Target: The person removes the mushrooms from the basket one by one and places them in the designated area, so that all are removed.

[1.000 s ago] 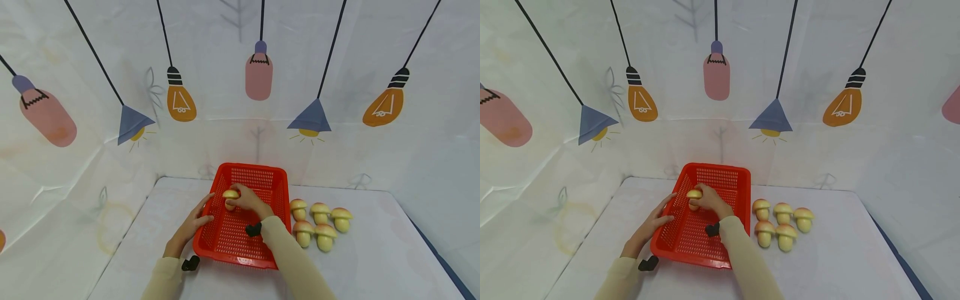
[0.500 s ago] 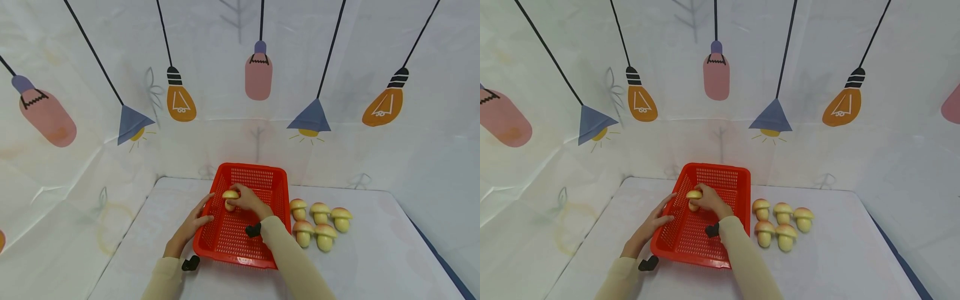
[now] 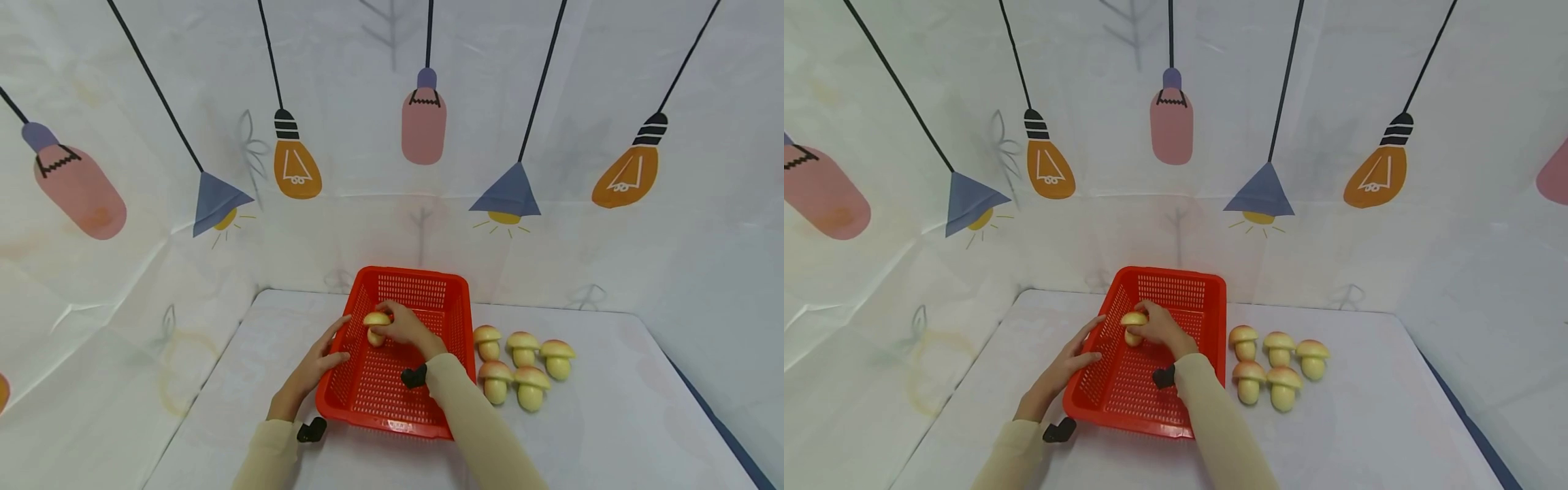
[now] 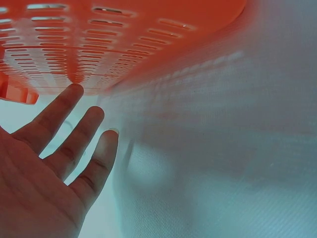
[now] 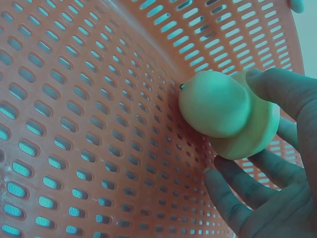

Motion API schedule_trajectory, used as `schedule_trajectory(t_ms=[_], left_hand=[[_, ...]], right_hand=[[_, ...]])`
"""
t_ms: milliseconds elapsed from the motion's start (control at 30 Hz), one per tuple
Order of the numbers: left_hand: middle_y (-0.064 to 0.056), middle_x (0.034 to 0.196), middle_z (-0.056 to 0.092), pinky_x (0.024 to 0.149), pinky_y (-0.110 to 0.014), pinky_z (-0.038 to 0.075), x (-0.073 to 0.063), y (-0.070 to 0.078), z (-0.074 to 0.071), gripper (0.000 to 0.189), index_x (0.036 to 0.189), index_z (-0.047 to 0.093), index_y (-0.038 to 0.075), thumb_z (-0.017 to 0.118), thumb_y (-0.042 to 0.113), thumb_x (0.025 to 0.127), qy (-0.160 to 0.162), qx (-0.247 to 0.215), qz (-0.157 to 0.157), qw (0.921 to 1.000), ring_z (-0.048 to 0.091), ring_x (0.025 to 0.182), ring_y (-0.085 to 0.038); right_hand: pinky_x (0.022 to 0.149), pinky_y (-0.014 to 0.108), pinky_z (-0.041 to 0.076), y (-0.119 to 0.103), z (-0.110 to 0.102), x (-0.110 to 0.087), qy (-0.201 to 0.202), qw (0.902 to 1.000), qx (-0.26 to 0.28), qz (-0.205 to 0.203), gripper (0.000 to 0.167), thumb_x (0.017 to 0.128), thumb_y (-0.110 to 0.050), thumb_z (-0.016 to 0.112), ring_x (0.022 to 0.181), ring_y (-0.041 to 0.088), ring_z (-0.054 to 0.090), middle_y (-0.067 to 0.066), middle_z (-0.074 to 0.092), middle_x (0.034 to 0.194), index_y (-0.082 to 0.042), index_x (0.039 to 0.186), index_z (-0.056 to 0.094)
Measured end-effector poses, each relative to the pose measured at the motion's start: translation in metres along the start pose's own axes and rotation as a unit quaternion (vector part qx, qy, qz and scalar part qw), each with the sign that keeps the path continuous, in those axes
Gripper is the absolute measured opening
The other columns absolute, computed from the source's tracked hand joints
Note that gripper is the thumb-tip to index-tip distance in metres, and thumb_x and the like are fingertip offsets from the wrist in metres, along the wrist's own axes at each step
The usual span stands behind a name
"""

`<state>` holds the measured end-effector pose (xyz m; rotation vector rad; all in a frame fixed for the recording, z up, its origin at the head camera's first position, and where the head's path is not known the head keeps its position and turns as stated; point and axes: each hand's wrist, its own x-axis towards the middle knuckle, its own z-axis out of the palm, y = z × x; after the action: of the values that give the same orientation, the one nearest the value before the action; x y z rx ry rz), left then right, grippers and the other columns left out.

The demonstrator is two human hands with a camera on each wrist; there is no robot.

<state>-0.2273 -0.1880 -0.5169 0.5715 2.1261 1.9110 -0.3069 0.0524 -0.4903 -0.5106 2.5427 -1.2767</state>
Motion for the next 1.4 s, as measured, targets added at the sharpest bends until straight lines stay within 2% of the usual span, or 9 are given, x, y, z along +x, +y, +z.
schedule_trajectory(t_ms=[433,800,1133,1400], left_hand=[[-0.038,0.139,0.050,0.081,-0.041,0.063,0.000,-0.001,0.002,0.074,0.165,0.019,0.022,0.053,0.014,0.100,0.000,-0.001,-0.003,1.0000,0.067,0.106,-0.044],[-0.037,0.141,0.050,0.082,-0.042,0.062,-0.001,-0.001,0.001,0.074,0.166,0.019,0.022,0.053,0.012,0.101,0.000,-0.007,0.001,1.0000,0.066,0.109,-0.046],[-0.037,0.143,0.049,0.083,-0.043,0.062,-0.001,-0.002,-0.002,0.074,0.166,0.018,0.023,0.053,0.013,0.101,-0.001,-0.010,-0.006,0.9999,0.065,0.110,-0.047],[-0.038,0.141,0.048,0.082,-0.044,0.062,0.000,-0.002,-0.002,0.074,0.166,0.018,0.022,0.051,0.009,0.101,0.001,-0.004,-0.003,1.0000,0.065,0.109,-0.048]], right_hand=[[0.102,0.045,0.053,-0.001,0.000,-0.004,-0.003,1.0000,-0.007,0.000,0.046,0.094,-0.020,0.076,0.111,0.025,0.061,0.011,0.063,0.132,-0.009,0.135,0.059],[0.101,0.044,0.053,-0.006,-0.003,-0.007,0.009,0.9999,-0.010,0.005,0.043,0.095,-0.025,0.075,0.112,0.023,0.061,0.009,0.063,0.134,-0.014,0.135,0.062],[0.098,0.044,0.054,-0.012,-0.009,-0.012,0.028,0.9993,0.025,-0.001,0.037,0.095,-0.026,0.076,0.111,0.023,0.060,0.006,0.063,0.130,-0.016,0.129,0.064],[0.098,0.046,0.055,-0.021,-0.017,-0.019,0.055,0.9974,0.046,-0.006,0.040,0.093,-0.020,0.077,0.114,0.028,0.060,0.010,0.063,0.131,-0.011,0.130,0.064]])
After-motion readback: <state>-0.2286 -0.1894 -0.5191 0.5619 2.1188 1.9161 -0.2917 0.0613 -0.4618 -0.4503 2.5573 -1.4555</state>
